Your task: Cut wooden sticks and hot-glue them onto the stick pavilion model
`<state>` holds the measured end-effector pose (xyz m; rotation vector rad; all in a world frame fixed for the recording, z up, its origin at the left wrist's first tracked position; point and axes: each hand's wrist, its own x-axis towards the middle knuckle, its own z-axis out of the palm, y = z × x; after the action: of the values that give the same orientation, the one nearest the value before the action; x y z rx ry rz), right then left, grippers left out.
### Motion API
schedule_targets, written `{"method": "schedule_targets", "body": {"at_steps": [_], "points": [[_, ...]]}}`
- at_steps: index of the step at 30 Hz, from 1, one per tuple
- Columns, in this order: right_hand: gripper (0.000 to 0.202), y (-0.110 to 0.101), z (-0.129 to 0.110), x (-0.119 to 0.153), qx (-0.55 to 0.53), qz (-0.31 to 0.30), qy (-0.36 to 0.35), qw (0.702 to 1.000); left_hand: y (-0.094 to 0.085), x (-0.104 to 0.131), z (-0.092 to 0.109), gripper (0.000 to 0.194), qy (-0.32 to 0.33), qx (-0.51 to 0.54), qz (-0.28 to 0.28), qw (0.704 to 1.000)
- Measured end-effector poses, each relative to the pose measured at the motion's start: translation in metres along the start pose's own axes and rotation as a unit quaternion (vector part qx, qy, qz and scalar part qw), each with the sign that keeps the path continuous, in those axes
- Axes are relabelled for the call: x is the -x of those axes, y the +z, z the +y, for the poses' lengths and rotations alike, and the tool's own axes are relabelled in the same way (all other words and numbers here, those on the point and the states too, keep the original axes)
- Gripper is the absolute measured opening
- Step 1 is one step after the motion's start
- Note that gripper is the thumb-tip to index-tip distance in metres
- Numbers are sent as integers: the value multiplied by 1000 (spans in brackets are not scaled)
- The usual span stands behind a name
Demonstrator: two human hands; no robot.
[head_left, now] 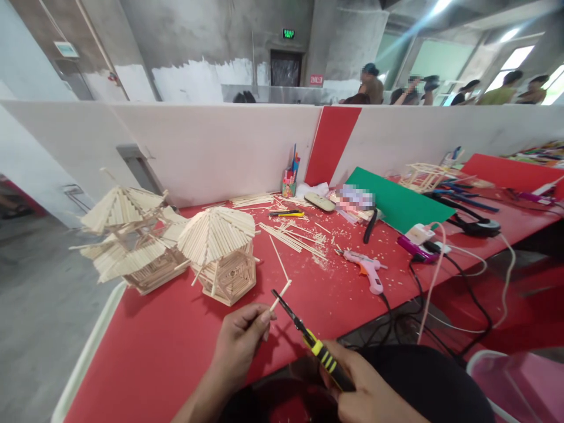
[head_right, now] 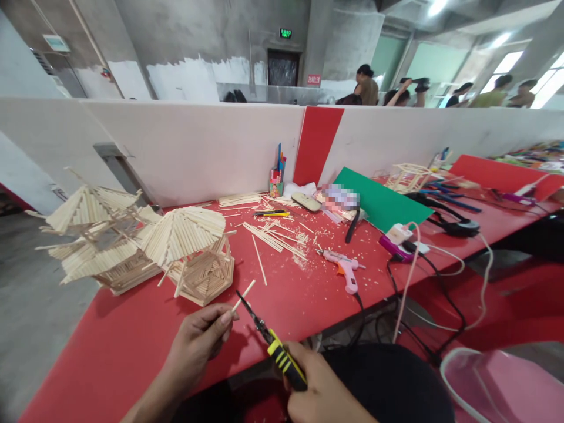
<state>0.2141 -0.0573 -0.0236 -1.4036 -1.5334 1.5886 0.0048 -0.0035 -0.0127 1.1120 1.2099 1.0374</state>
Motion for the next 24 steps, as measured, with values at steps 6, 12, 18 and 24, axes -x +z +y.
{"method": "schedule_targets", "body": {"at_steps": [6,12,18,24], "points": [[57,1,16,-5,-326,-121,129,929,8,-18,-6,27,106,-78,24,991],[57,-9,2,-13,-381,-179,113,900,21,-48,-18,35,161,-65,113,978],[52,-12,-3,-7,-374,-227,119,891,27,-44,-14,40,121,79,32,989],[46,-26,-8,2,-203,-97,72,972,11,-30,-19,16,84,78,152,982]]}}
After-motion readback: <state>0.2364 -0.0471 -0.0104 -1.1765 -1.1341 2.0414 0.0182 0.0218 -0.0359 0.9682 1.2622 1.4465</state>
